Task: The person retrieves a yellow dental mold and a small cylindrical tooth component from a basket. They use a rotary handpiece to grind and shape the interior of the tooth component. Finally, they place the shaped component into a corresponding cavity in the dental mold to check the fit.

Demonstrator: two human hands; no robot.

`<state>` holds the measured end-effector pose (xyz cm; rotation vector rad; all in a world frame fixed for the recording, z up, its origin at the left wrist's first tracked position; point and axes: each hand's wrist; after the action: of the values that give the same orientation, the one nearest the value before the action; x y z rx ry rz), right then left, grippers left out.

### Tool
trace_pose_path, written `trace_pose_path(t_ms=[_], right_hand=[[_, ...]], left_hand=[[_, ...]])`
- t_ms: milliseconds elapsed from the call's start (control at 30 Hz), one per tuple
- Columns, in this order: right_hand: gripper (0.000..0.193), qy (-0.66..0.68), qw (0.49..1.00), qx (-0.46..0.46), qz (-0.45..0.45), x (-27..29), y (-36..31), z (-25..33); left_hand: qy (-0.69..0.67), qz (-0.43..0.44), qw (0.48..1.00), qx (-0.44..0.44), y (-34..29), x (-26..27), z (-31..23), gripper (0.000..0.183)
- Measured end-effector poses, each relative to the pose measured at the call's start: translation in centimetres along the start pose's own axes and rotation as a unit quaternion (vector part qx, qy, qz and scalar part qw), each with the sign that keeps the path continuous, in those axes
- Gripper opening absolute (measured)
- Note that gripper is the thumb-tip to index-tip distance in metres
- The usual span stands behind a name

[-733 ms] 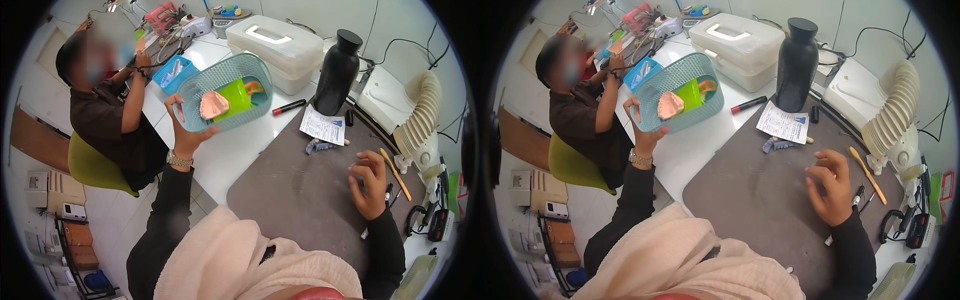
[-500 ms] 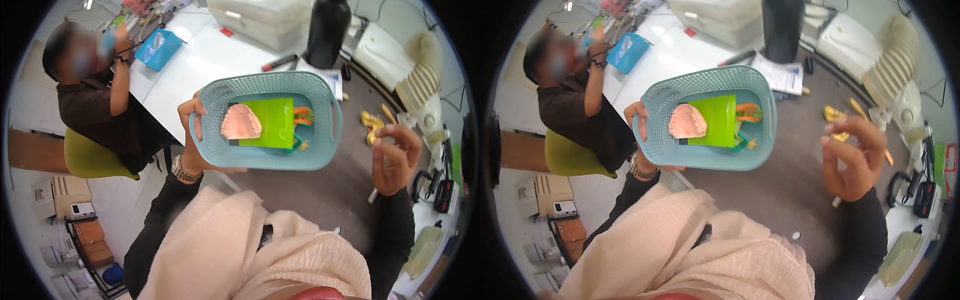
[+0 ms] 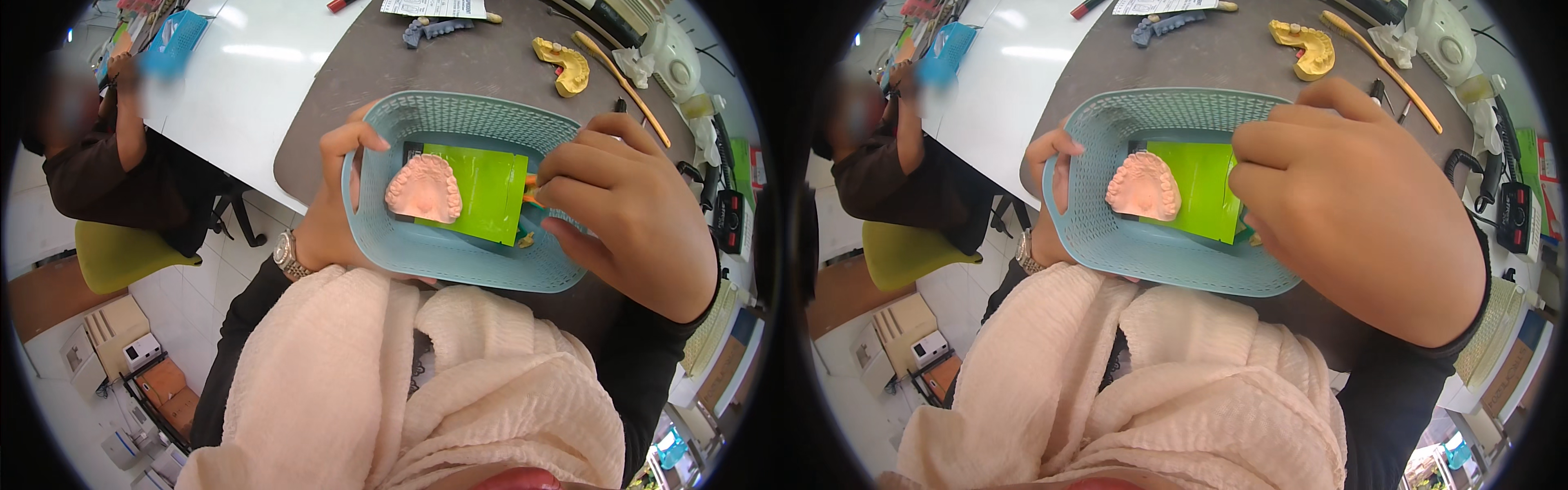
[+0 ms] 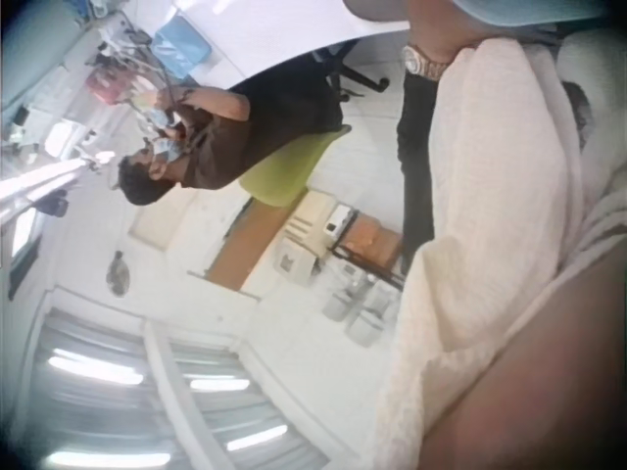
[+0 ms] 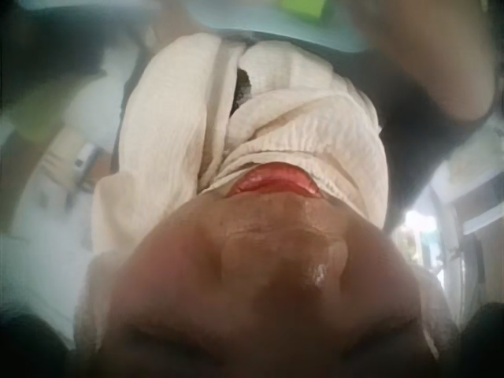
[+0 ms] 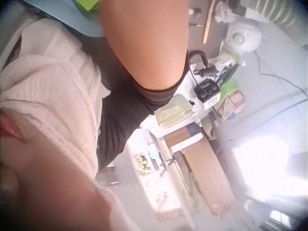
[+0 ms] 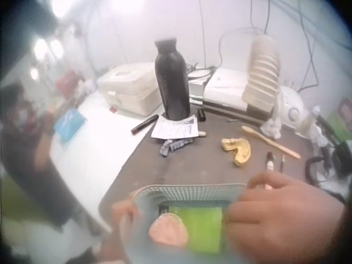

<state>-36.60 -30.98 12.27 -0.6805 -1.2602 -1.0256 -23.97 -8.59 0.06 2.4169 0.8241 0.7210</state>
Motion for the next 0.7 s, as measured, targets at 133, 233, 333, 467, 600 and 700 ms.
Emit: trace_pose_path(t_ms=[133,233,333,467,600,700], right_hand=[[0.021,-0.037,0.998,-0.024,0.044,-0.3,-0.5,0.1],[0.017,-0.057,0.997,-0.023,0.047,-0.7,-0.7,0.3],[0.014,-0.038,0.998,-0.011,0.049,-1.5,-1.5,0.4],[0.013,-0.005,0.997,-0.002,0.082,-1.6,-0.6,-0.2],[0.020,-0.040,0.996,0.009,0.075,-1.5,-0.3,-0.1],[0.026,-0.053,0.999,0.007,0.007,-1.6,0.2,0.1]], left_hand=[[0.009,0.008,1.000,-0.022,0.7,0.7,-0.4,0.121],[0.011,-0.042,0.997,-0.064,1.4,2.6,-1.1,0.126],[0.141,0.033,0.986,-0.081,2.8,4.7,-4.0,0.101],[0.312,0.287,0.905,-0.043,7.7,4.6,-8.3,0.069],[0.265,0.339,0.900,0.070,8.9,1.3,-8.7,0.080],[0.288,0.296,0.908,0.069,8.4,-0.4,-7.6,0.080]])
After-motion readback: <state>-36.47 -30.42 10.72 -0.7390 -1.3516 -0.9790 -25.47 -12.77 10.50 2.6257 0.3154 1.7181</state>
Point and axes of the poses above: each hand's wrist, its own y-axis towards the middle knuckle, its own x-axis out of the back of the hand, z = x × y, and after that the axes turned 4 degrees about -z, right-handed
